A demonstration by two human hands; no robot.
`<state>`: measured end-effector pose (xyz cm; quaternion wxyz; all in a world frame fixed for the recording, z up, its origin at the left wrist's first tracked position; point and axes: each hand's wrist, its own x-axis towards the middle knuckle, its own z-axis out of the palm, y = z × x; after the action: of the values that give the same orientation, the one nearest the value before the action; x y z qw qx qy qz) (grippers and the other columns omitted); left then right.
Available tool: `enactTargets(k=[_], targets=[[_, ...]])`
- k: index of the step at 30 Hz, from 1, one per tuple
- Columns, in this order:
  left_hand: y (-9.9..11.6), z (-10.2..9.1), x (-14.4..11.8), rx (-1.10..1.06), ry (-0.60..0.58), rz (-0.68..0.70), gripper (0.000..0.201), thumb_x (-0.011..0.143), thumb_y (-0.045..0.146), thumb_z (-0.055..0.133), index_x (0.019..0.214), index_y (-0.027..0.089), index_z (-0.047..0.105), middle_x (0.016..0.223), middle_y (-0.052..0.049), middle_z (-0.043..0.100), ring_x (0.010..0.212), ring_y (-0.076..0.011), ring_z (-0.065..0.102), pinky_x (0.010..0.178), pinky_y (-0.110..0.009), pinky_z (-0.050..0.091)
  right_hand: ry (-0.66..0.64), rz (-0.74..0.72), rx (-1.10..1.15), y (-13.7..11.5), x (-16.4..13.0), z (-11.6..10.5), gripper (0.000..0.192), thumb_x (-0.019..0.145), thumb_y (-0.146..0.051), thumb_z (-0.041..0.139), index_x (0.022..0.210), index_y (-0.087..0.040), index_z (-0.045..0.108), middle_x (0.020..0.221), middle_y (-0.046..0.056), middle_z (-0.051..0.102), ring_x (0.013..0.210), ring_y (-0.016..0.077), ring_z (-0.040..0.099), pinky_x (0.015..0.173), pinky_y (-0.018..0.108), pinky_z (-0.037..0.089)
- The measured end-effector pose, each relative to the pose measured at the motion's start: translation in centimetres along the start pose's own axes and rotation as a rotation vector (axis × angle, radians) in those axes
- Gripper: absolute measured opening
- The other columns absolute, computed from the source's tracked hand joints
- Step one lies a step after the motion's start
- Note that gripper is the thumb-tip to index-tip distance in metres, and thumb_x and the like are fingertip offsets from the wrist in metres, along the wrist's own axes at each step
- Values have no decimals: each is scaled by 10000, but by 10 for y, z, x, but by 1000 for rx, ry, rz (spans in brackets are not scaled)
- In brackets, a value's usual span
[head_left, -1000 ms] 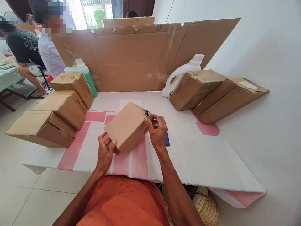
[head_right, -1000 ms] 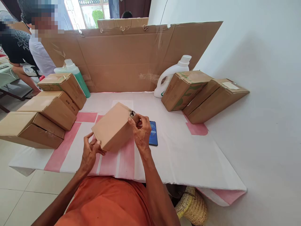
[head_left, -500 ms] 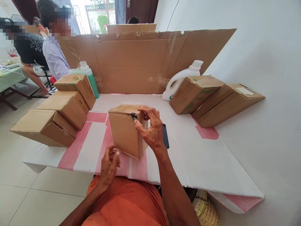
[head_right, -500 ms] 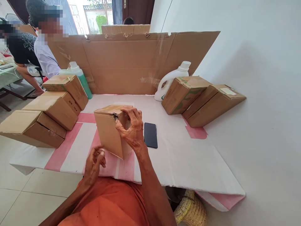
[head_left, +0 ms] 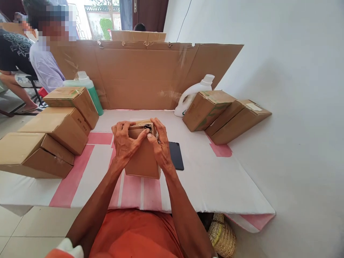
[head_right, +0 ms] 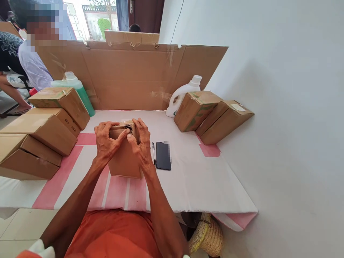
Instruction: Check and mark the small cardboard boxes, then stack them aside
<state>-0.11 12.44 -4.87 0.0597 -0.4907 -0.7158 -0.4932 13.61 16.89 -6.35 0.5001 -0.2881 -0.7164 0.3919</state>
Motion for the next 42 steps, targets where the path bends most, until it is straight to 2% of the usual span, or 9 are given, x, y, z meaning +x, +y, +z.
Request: enactTargets(k=[5, 10, 17, 21, 27, 33, 36, 39, 42], targets=[[3, -24, -10, 102, -8, -37, 319, 823, 504, 806, 969, 231, 733, 1097, -97, 718, 1113, -329, 581, 1015, -482, 463, 11, 71, 61, -9, -12, 14, 508, 1048, -407, 503, 1552, -346, 531, 1672, 22, 474, 1610, 237, 329, 1345, 518, 208], [3, -38, -23, 236, -36, -93, 296, 790, 514, 792, 889, 247, 712, 990, -88, 699, 1017, -330, 568, 979, -513, 456, 56, 207, 156, -12, -31, 31, 469, 1033, -437, 512, 1479, -326, 606, 1610, 38, 531, 1549, 249, 416, 1315, 514, 300], [12, -29, -22, 238, -28, -166, 226, 756, 442, 797, 830, 244, 716, 970, -76, 723, 1064, -353, 575, 925, -507, 434, 83, 229, 105, -11, -24, 31, 401, 988, -346, 492, 1323, -297, 706, 1476, 51, 636, 1451, 258, 520, 1286, 524, 316], [11, -21, -26, 222, -17, -117, 211, 821, 447, 768, 917, 259, 769, 1022, -69, 756, 1083, -343, 593, 924, -487, 407, 72, 249, 133, -4, -21, 27, 429, 988, -377, 492, 1361, -291, 686, 1503, 42, 631, 1449, 232, 521, 1279, 468, 344], [15, -11, -34, 270, 14, -47, 236, 842, 467, 772, 912, 243, 748, 1036, -80, 770, 1098, -347, 604, 932, -479, 380, 114, 266, 127, 4, -17, 23, 376, 918, -308, 471, 1169, -249, 744, 1299, 45, 736, 1243, 223, 643, 1162, 401, 477], [13, -16, -37, 262, 18, -43, 246, 847, 472, 779, 934, 245, 740, 1060, -80, 769, 1121, -351, 598, 948, -482, 379, -56, 267, 139, 23, -25, 2, 511, 1022, -504, 474, 1457, -278, 618, 1524, 65, 620, 1348, 256, 601, 1091, 413, 518], [11, -17, -37, 248, -1, -46, 245, 859, 471, 780, 931, 241, 738, 1062, -85, 766, 1141, -358, 593, 971, -497, 378, -56, 388, -232, 49, -32, -23, 536, 1058, -567, 437, 1440, -239, 620, 1375, 123, 698, 1202, 288, 658, 976, 439, 555], [11, -17, -39, 245, -1, -22, 252, 890, 478, 761, 973, 241, 736, 1089, -100, 756, 1166, -369, 581, 993, -513, 366, -43, 481, -644, 75, -37, -41, 302, 1017, -381, 572, 1124, -165, 753, 1172, 199, 715, 1181, 369, 606, 998, 532, 503], [9, -16, -40, 252, 1, 3, 257, 914, 482, 741, 1002, 241, 731, 1102, -107, 747, 1165, -368, 575, 988, -504, 363, -64, 541, -746, 91, -38, -40, 168, 947, -178, 601, 955, -152, 767, 1148, 257, 676, 1219, 422, 554, 966, 561, 482]])
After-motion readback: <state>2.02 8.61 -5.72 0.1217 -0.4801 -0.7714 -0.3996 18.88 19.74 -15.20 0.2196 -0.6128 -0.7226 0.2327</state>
